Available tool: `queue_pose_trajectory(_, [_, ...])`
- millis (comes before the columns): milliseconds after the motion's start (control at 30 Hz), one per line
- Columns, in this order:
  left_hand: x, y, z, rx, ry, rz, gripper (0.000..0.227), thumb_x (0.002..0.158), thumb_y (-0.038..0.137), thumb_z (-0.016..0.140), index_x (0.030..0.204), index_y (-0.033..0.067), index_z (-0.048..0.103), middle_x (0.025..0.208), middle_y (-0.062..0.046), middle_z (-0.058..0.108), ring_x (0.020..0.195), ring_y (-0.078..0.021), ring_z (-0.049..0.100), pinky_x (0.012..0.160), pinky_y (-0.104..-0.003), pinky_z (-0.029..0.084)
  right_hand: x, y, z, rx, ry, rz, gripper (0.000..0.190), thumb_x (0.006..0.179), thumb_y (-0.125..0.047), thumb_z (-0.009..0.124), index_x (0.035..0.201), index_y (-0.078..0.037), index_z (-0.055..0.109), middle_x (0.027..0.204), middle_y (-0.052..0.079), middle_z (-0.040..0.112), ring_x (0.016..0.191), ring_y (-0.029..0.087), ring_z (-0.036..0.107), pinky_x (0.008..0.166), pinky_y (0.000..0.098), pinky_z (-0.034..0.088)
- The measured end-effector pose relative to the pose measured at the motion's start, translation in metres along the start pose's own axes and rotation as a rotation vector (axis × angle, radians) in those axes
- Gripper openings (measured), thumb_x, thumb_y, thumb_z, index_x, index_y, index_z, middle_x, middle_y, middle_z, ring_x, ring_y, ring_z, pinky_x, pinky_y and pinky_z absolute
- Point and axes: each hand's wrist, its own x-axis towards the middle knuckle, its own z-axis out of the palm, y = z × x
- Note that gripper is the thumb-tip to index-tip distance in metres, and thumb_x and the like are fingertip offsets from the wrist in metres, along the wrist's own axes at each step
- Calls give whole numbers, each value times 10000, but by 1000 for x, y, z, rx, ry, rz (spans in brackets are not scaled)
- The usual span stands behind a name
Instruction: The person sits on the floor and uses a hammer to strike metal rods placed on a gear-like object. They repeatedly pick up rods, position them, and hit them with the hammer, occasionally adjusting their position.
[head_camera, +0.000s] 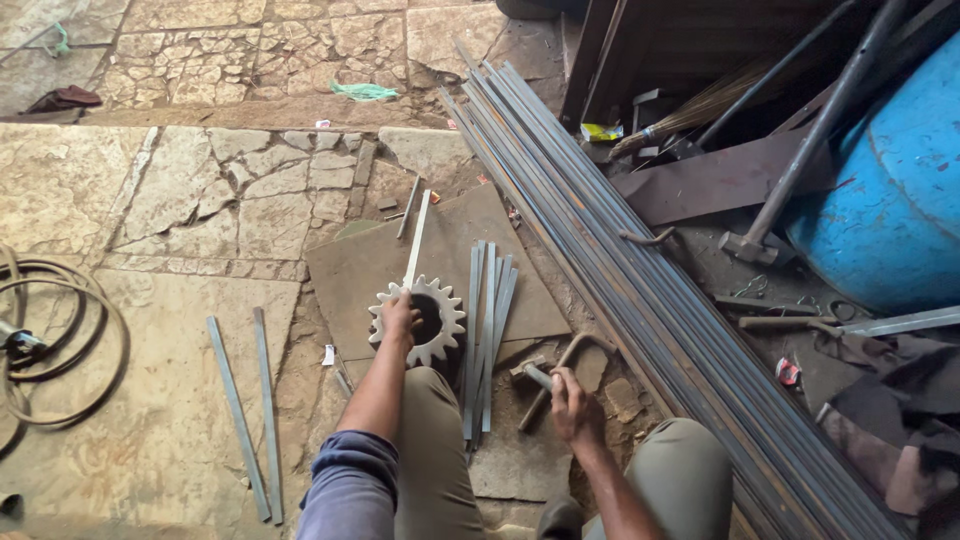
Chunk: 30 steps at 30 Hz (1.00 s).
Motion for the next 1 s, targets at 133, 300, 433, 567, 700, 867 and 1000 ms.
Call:
queue_pose_trajectory(133, [10,5,11,-47,60,40,193,976,186,587,1019,4,633,785,-82,578,557,-189,554,485,-376,518,-3,3,1,47,143,-171,393,1013,-430,386,1198,-221,661,809,123,739,785,361,741,709,490,551])
queue_pose_trajectory(300, [9,-13,7,-170,-278,-139,129,983,125,565,950,11,616,732,-58,606,521,-155,546,475,-338,523,-9,0,-1,82,140,-153,373,1014,-421,397,1150,-206,670,761,127,730,786,353,740,720,482,545])
queue_pose_trajectory(433, [-3,-8,8,-150,-316,-33,188,988,122,540,956,-21,657,779,-110,690,547,-163,608,481,-290,507,-7,-9,-2,74,147,-150,391,1021,-431,378,1155,-198,662,776,131,721,801,374,728,725,495,540])
queue_pose_trajectory(567, [-36,10,9,-125,-340,32,248,997,120,537,977,-54,712,814,-139,739,559,-149,631,486,-249,488,-3,-7,2,56,145,-131,408,1022,-448,362,1145,-199,662,809,139,737,843,382,734,763,503,544])
queue_pose_trajectory(700, [-73,23,6,-109,-378,94,306,1014,144,518,1026,-33,767,814,-132,716,547,-120,605,475,-231,445,1,0,7,28,204,-228,413,1042,-441,359,1142,-173,658,952,166,729,900,437,697,758,529,537])
queue_pose_trajectory(867, [-98,7,20,-177,-324,2,236,988,146,483,1047,-10,650,973,-146,779,636,-170,703,551,-280,545,-11,-6,8,32,108,-145,431,1024,-465,353,1154,-188,657,879,157,756,877,397,734,775,508,551])
queue_pose_trajectory(1000, [-88,-16,21,-101,-316,-108,272,975,129,485,1082,-59,651,976,-149,782,654,-189,708,514,-302,498,-20,-2,5,10,28,-103,435,1043,-451,328,1200,-198,646,827,131,744,801,348,740,726,489,555])
